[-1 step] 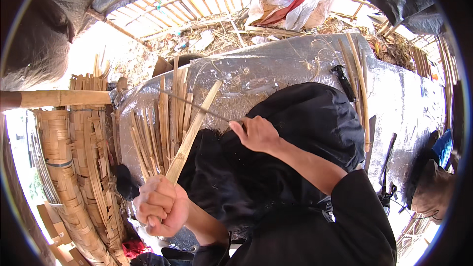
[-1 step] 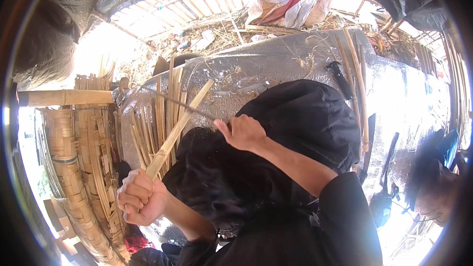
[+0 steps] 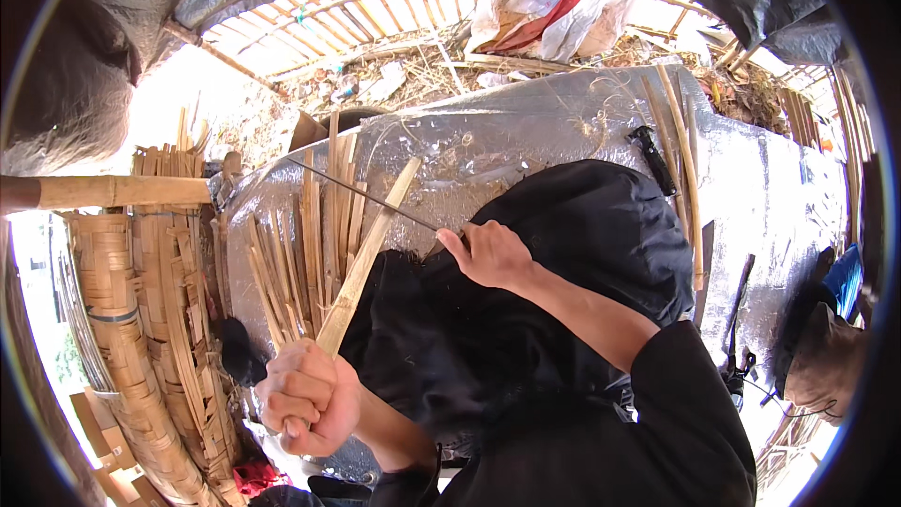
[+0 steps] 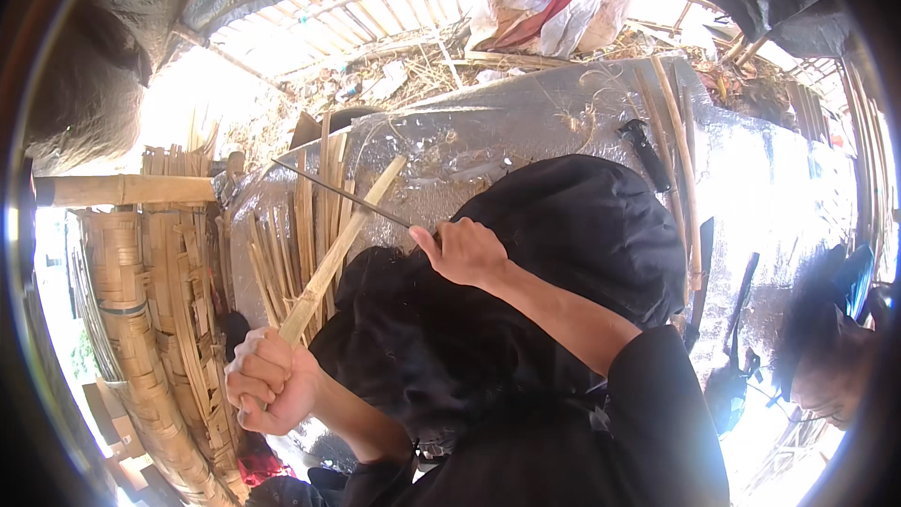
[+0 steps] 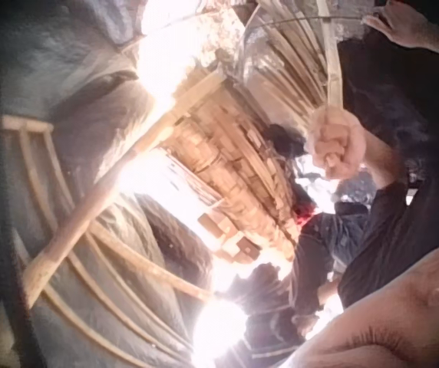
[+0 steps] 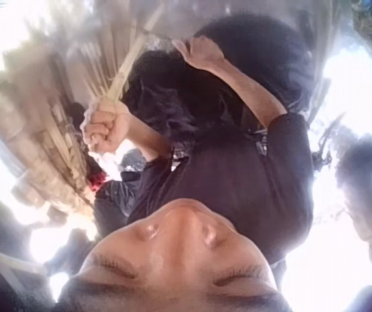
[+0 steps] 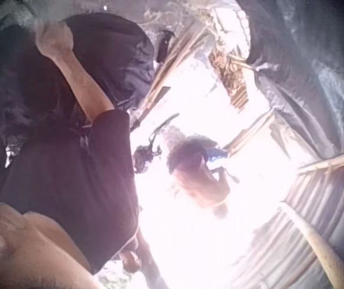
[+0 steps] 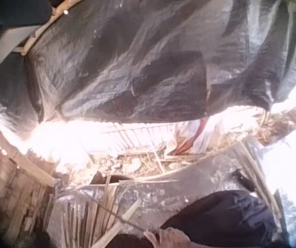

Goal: The person uses a machete to shave and smooth several thin bamboo strips while sitting on a ground-level workspace.

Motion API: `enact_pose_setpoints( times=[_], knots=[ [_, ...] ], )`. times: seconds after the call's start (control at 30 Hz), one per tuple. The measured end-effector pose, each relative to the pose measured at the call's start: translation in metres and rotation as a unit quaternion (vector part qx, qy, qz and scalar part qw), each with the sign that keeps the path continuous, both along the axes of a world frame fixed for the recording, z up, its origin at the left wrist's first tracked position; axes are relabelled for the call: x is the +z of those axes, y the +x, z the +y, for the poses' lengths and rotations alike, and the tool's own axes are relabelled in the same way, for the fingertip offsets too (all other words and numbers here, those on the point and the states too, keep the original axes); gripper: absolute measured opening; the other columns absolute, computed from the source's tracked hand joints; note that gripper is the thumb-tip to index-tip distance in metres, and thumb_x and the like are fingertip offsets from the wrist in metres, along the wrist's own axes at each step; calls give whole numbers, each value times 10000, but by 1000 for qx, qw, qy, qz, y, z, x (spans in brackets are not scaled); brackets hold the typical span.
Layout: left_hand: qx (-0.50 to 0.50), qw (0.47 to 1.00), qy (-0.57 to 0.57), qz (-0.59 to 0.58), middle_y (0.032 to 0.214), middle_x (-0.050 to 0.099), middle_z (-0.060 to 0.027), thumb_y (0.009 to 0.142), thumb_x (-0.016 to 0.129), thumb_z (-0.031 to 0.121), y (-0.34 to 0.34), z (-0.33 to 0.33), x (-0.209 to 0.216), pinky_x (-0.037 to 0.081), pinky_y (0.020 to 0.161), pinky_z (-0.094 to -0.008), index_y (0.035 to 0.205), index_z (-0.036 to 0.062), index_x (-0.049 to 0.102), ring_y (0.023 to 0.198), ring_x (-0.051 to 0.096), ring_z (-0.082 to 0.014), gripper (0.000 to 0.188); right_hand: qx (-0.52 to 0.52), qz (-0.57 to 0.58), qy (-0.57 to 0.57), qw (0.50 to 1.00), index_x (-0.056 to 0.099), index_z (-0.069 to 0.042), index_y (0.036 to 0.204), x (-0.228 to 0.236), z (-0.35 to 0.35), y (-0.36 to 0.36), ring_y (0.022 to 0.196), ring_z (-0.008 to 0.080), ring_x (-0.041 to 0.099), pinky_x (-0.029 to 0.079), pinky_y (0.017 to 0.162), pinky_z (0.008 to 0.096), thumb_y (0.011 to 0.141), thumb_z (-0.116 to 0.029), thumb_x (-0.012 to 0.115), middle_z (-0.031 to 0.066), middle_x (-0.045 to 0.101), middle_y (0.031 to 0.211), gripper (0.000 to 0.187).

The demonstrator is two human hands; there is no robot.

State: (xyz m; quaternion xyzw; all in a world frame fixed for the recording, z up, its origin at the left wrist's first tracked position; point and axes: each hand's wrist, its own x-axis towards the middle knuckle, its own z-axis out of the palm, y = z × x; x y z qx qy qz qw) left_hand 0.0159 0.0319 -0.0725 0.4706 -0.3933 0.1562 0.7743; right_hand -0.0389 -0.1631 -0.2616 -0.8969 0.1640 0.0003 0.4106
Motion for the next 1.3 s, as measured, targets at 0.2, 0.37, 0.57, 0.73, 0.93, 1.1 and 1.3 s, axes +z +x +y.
enact_pose_setpoints(
  times=[0.2, 0.37, 0.57, 0.73, 0.93, 1.1, 1.3],
  knots=[
    [-17, 1000, 3, 2, 455, 300, 47, 858, 481, 200, 3, -8, 3, 160, 426, -247, 594, 154, 312, 377, 204, -56, 317, 82, 28, 124, 988, 670, -12, 770, 79, 18, -14, 699, 468, 683, 561, 637, 541, 1006, -577, 460, 274, 653, 673, 648],
    [-27, 999, -4, 19, 455, 303, 38, 852, 488, 204, 7, 2, 1, 158, 429, -248, 596, 155, 306, 384, 208, -56, 318, 14, 50, 15, 999, 684, 7, 816, -2, -5, 7, 677, 472, 668, 561, 630, 536, 1015, -558, 457, 280, 638, 659, 640],
    [-36, 999, -2, 14, 451, 317, 29, 852, 505, 197, 7, -1, 2, 163, 419, -241, 586, 141, 319, 372, 236, -61, 330, 35, 28, 58, 997, 680, 8, 803, 50, 11, -10, 700, 471, 669, 559, 662, 529, 1016, -551, 456, 280, 640, 668, 638],
    [-50, 998, -24, 0, 434, 340, 12, 868, 521, 185, 11, 2, 2, 183, 391, -225, 562, 104, 351, 345, 272, -66, 359, -8, 111, 26, 993, 687, 45, 735, -13, -29, 14, 803, 478, 688, 564, 738, 538, 1018, -598, 389, 306, 671, 762, 763],
    [-25, 1000, -9, 3, 435, 341, 18, 866, 521, 181, 10, -2, 3, 181, 400, -225, 567, 104, 348, 350, 264, -63, 354, 30, 109, 75, 991, 718, 11, 869, 36, -2, -7, 848, 497, 685, 553, 805, 551, 1014, -601, 395, 324, 678, 811, 708],
    [-46, 999, -19, 7, 438, 343, 22, 873, 528, 199, 12, 1, -1, 176, 398, -227, 570, 102, 356, 352, 263, -64, 361, -19, 125, 42, 991, 700, 65, 760, -23, -39, 23, 804, 489, 677, 552, 714, 553, 1027, -606, 354, 325, 656, 752, 800],
    [-36, 999, -20, 9, 441, 344, 20, 860, 530, 187, 10, 2, 0, 180, 396, -237, 570, 103, 360, 356, 273, -69, 347, 39, 64, 61, 995, 710, 36, 818, 23, 0, 1, 824, 507, 668, 547, 769, 556, 1016, -615, 368, 320, 662, 771, 761]
  ],
)
